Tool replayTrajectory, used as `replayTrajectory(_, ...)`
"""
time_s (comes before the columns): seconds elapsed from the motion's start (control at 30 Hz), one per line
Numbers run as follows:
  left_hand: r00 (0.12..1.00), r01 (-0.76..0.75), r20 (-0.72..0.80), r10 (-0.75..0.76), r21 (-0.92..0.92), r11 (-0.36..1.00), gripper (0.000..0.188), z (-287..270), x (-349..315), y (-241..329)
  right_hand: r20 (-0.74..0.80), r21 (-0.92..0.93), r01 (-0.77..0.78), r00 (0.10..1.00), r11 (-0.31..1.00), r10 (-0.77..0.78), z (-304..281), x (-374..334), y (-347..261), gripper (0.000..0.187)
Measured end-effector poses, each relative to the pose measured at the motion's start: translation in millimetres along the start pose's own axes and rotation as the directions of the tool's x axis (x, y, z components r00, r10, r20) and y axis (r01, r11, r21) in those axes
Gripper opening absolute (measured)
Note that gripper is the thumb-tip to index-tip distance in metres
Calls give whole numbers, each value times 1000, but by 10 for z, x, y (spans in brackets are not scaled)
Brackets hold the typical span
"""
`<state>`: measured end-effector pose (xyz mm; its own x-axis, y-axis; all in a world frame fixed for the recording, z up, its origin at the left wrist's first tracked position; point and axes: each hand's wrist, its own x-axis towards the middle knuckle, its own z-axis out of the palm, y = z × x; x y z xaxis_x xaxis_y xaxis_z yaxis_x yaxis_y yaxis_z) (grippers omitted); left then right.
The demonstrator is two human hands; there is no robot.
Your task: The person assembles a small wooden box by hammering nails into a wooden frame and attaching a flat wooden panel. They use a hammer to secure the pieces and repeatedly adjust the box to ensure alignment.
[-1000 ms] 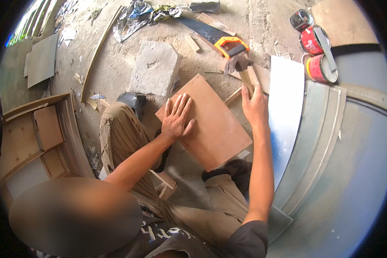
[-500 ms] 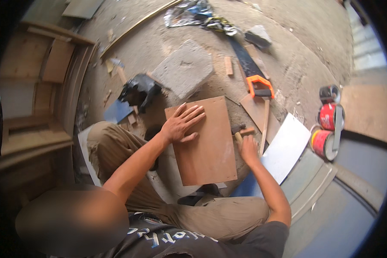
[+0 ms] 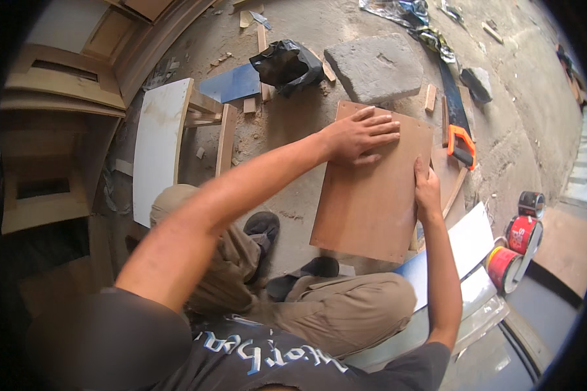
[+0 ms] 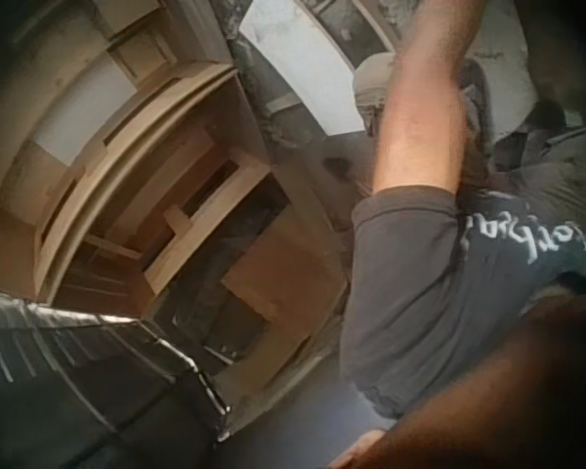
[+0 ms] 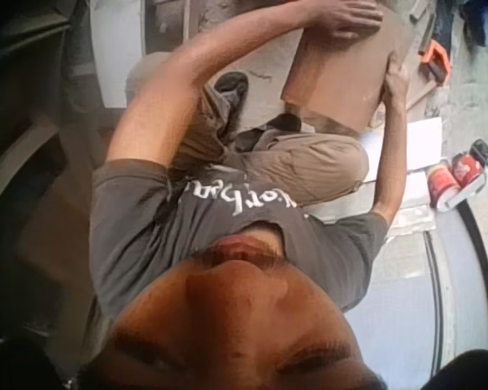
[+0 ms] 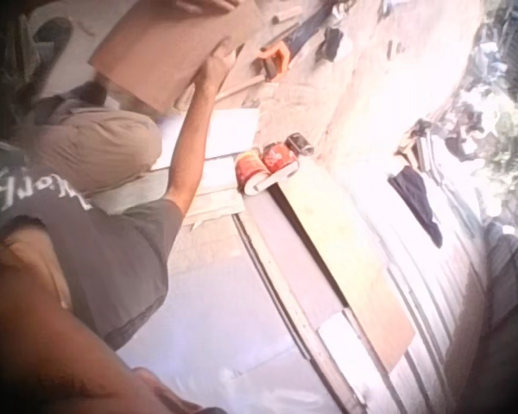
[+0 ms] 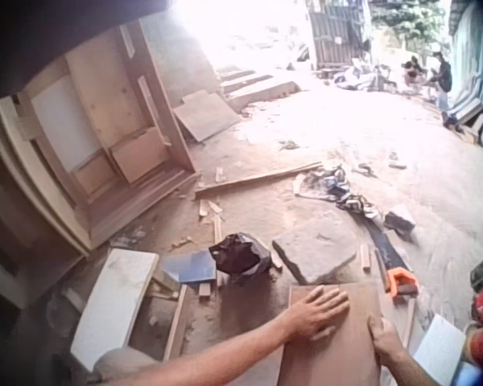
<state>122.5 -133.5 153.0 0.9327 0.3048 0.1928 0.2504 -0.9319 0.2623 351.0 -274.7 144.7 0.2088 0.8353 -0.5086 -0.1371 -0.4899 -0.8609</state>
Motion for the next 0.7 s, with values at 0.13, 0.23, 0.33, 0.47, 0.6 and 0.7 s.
replayTrajectory(0.13, 990, 17, 140, -21, 35, 999, 59, -83, -304, 89, -19, 82, 96, 995, 992, -95, 70, 5, 47, 53)
replayTrajectory(0.23, 972, -60, 225, 65, -26, 998, 59, -325, -534, 100, -128, 36, 136, 983, 990, -130, 49, -109, 80, 52)
replayTrajectory(0.33, 984, 32, 175, -23, -47, 998, 59, -392, -890, -60, -171, 83, 135, 978, 987, -119, 269, -77, 116, 50)
replayTrajectory(0.47, 968, 251, 9, -252, -133, 959, 52, -334, -1232, -283, -200, 154, 160, 971, 975, -128, 421, -35, 111, 49)
replayTrajectory(0.6, 926, 345, -104, -362, -148, 927, 36, -424, -1792, -814, -306, -881, 246, 355, 404, -884, 547, 77, 178, 42)
replayTrajectory(0.7, 884, 448, -41, -466, -209, 869, 30, -915, -2247, -1078, 189, -907, 405, 146, -116, -971, 1373, -427, -692, 32)
